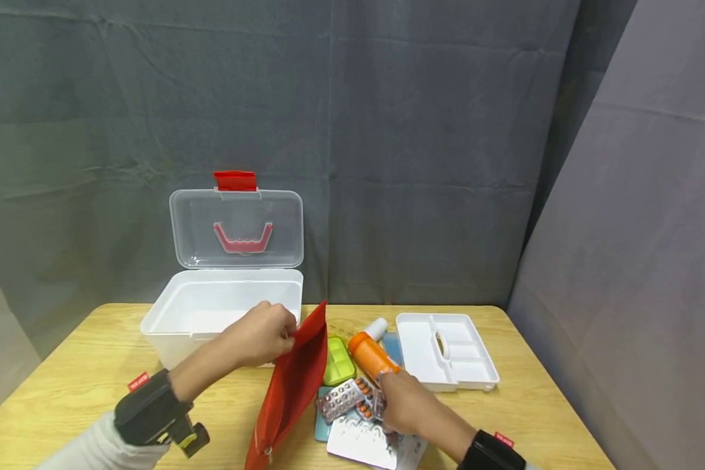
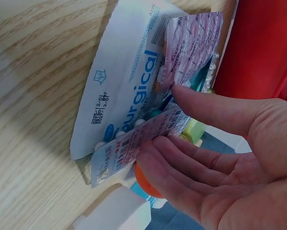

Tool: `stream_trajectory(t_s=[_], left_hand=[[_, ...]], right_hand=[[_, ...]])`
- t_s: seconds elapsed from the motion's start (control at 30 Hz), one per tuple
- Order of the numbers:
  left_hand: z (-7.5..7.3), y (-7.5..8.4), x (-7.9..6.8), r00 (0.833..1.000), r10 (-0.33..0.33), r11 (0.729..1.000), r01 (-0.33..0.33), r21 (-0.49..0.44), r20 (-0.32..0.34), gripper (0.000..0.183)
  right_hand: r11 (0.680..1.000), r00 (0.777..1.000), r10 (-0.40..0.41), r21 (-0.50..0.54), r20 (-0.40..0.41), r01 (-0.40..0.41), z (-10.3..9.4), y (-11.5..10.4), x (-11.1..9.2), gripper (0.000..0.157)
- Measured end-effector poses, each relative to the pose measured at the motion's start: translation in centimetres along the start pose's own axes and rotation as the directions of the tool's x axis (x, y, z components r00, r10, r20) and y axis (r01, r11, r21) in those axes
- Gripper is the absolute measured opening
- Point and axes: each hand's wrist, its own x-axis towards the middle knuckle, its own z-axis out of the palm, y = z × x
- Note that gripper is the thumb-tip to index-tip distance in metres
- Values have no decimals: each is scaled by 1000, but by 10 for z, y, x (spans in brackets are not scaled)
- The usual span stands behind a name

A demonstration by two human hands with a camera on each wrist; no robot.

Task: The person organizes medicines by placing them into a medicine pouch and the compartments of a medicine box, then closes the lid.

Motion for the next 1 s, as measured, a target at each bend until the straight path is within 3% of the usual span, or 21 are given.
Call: stream_trajectory(t_s=[0.3, 0.6, 0.87, 1.0], left_hand=[[0, 0, 0, 1000, 7, 1000, -7, -1, 3, 25], [-1, 1, -1, 1000, 0, 1000, 0, 4, 5, 25], [-1, 2, -1, 1000, 6, 1000, -6, 6, 1, 25], [-1, 1, -1, 1000, 5, 1000, -5, 1, -3, 26]], right_hand=[[998, 1000, -3, -57, -18, 2, -9, -3, 1, 22], [994, 996, -18, -113, -88, 8, -19, -4, 7, 23], [998, 994, 16, -58, -108, -22, -28, -6, 12, 28], [999, 991, 30, -11, -129, -32, -36, -11, 16, 23]])
